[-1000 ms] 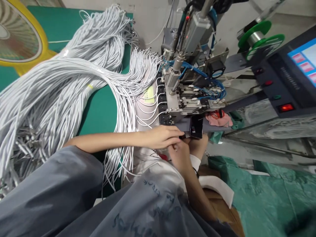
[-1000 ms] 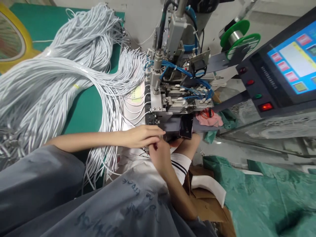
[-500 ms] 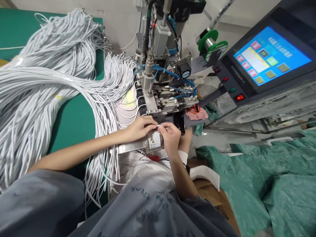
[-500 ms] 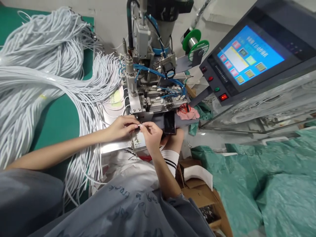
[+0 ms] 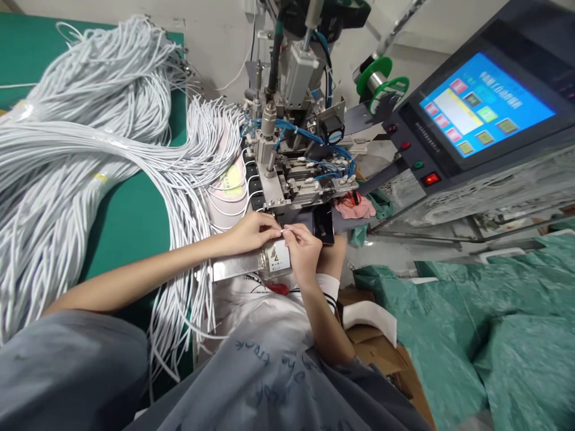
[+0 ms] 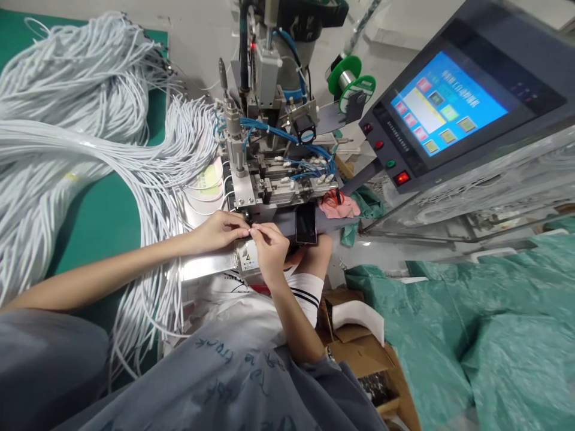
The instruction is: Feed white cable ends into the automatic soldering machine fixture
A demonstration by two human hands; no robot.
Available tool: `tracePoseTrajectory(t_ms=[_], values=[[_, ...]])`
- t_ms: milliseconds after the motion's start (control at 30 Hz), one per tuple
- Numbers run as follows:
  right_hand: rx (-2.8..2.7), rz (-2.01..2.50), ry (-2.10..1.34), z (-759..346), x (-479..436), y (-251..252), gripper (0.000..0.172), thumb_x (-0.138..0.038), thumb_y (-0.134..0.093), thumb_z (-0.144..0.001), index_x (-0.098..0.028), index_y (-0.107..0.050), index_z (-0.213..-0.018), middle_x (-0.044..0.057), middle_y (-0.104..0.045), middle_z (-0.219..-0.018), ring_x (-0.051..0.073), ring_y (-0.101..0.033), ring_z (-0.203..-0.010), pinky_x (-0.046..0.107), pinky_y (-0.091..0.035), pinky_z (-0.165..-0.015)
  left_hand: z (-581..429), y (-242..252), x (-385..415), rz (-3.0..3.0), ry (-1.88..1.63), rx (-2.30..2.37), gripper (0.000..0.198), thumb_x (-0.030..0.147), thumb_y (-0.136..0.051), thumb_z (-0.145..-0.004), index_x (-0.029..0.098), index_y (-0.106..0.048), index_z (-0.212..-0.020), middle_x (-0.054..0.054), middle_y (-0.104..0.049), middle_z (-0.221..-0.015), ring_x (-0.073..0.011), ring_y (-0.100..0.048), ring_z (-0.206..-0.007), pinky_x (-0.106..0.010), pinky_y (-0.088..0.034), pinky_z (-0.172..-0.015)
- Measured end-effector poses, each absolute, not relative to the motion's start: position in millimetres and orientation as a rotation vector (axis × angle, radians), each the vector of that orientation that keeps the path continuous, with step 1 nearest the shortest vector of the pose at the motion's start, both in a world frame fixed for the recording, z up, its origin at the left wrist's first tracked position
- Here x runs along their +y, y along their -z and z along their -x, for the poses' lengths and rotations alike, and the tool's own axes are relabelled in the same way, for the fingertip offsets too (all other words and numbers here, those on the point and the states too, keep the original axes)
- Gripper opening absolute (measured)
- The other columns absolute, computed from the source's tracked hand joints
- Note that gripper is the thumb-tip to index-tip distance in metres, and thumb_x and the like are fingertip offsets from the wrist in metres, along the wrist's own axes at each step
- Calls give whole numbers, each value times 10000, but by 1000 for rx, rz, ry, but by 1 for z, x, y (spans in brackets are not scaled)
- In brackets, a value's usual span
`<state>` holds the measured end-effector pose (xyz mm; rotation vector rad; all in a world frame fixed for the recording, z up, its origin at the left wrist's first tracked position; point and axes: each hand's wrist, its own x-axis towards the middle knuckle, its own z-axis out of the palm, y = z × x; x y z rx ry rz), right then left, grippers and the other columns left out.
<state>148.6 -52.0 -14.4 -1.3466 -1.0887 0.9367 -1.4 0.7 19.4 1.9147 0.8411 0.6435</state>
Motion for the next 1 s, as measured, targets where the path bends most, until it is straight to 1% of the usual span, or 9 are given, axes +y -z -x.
tracePoseTrajectory(t_ms=[67,200,267,433,500,600,800,900,1000], values=[[-1121,1334,-903,-148,-51,11,134,-288,-649,-723,-174,-702,-770,40,-615,-773,144,-573,-714,262,-466,-634,2,-21,-1,-1903,-698,848,204,259,-559,-842,129,-701,-774,-23,-628,-701,-97,-543,-630,-206,-415,-606],[-1014,1311,-991,-137,-53,11,181,-336,-615,-753,-168,-673,-720,29,-582,-783,77,-446,-513,239,-390,-484,3,-24,-3,-1865,-779,804,220,296,-603,-817,131,-696,-706,-15,-596,-648,-97,-531,-611,-206,-408,-580],[-997,1312,-992,-132,-56,10,216,-352,-586,-780,-167,-660,-698,30,-571,-795,61,-395,-474,238,-353,-449,4,-25,-3,-1885,-795,783,238,315,-602,-821,135,-692,-696,-12,-585,-632,-98,-527,-607,-207,-408,-576],[-1281,1383,-746,-143,-57,-5,162,-292,-587,-788,-179,-692,-738,35,-592,-748,106,-469,-565,251,-368,-509,9,-24,-1,-2207,-805,756,264,276,-497,-885,125,-673,-759,-35,-583,-686,-106,-527,-632,-213,-406,-583],[-1464,1416,-697,-154,-53,-12,152,-272,-589,-782,-173,-692,-728,19,-567,-680,100,-437,-539,254,-349,-509,12,-23,0,-2429,-727,734,264,215,-435,-898,120,-674,-842,-50,-578,-738,-107,-519,-636,-215,-393,-576],[-1642,1403,-802,-168,-45,-16,167,-247,-580,-776,-163,-659,-655,-15,-483,-602,82,-369,-491,247,-300,-478,13,-20,-1,-2594,-622,725,276,155,-397,-883,124,-670,-908,-57,-575,-782,-109,-516,-638,-217,-379,-564],[-1463,1246,-822,-160,-39,-4,172,-238,-595,-780,-160,-639,-633,-11,-480,-621,98,-440,-557,242,-315,-494,3,-13,-9,-2150,-811,951,194,245,-570,-841,138,-683,-725,-11,-598,-684,-99,-534,-621,-209,-393,-594],[-1352,1212,-770,-150,-41,4,170,-251,-597,-790,-162,-649,-655,-5,-500,-630,106,-464,-579,243,-339,-508,-2,-9,-12,-1920,-877,980,155,262,-636,-803,140,-701,-732,-2,-615,-666,-95,-542,-609,-201,-400,-591],[-1318,1217,-776,-152,-38,11,153,-260,-597,-795,-163,-667,-700,-1,-511,-656,108,-477,-592,241,-350,-512,-1,-8,-10,-1965,-836,913,187,243,-569,-856,130,-703,-792,-14,-607,-689,-96,-545,-626,-200,-407,-603]])
